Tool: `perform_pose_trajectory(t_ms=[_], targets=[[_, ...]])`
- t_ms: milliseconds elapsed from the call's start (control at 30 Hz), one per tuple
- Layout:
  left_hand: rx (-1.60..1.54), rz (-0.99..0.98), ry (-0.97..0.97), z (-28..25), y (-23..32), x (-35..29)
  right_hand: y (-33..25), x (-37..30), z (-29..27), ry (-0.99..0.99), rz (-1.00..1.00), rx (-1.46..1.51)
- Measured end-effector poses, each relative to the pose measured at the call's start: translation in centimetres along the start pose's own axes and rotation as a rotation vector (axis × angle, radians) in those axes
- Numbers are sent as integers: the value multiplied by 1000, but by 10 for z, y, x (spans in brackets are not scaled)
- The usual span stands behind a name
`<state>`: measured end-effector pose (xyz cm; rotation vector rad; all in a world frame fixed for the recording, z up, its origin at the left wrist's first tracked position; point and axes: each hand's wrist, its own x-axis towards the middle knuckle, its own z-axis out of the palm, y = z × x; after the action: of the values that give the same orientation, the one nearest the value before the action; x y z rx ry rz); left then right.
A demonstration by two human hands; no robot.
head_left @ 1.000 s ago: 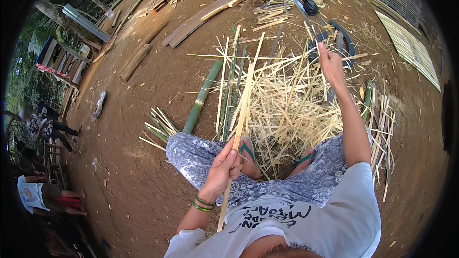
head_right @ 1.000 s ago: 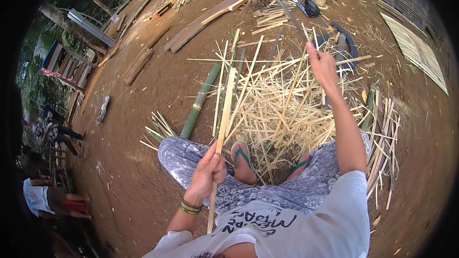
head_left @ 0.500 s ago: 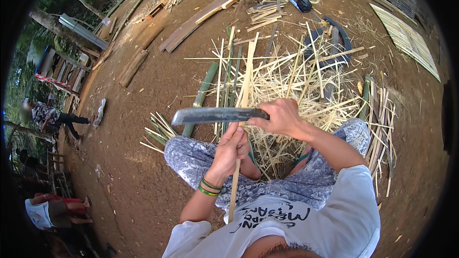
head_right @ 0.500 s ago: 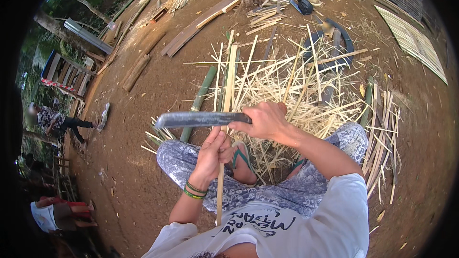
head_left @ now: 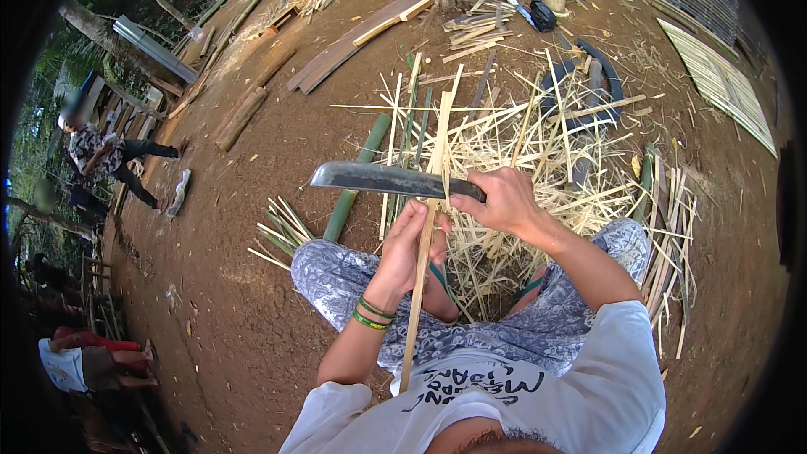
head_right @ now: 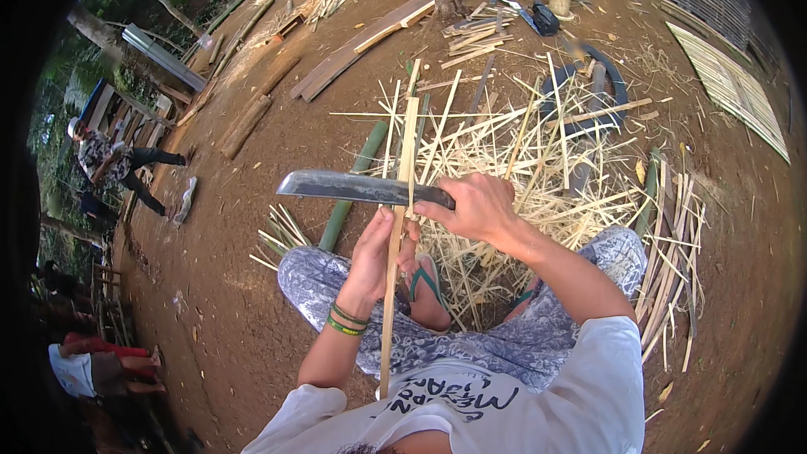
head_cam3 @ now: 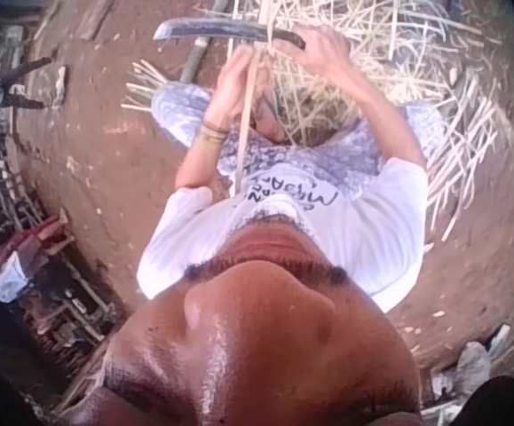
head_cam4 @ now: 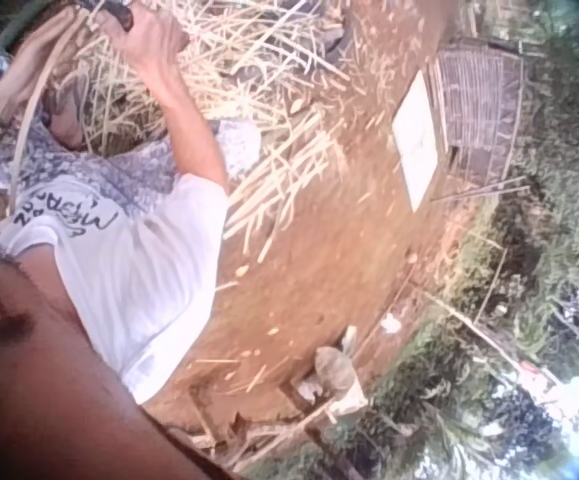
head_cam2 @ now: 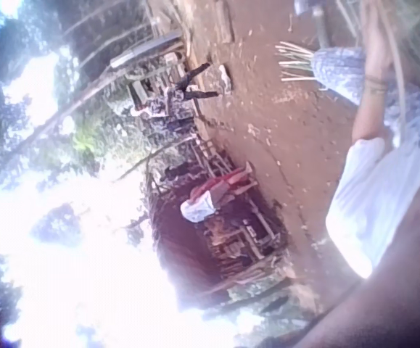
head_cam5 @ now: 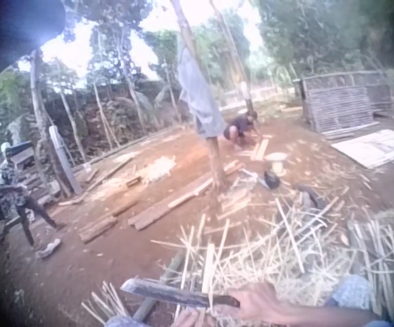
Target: The person sits on the ground and uses a machete to split long bamboo poles into thin strips. They hold the bamboo with one hand and strike it with the machete to separate the layers, creating a pile of bamboo strips.
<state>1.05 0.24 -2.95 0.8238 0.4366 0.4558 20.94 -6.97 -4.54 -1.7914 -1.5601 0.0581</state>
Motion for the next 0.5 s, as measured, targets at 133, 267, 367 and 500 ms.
perform_pose_trajectory(t_ms=[133, 267, 367, 500], targets=[[15, -54, -39, 1, 2, 4, 0, -1, 3, -25, -51, -56], [77, -60, -18, 7, 3, 0, 10, 5, 5, 52, -86, -64], [172, -55, 15, 6, 3, -6, 14, 6, 5, 84, -117, -113], [230, -81, 20, 7, -3, -26, 39, 16, -3, -18, 124, -123]])
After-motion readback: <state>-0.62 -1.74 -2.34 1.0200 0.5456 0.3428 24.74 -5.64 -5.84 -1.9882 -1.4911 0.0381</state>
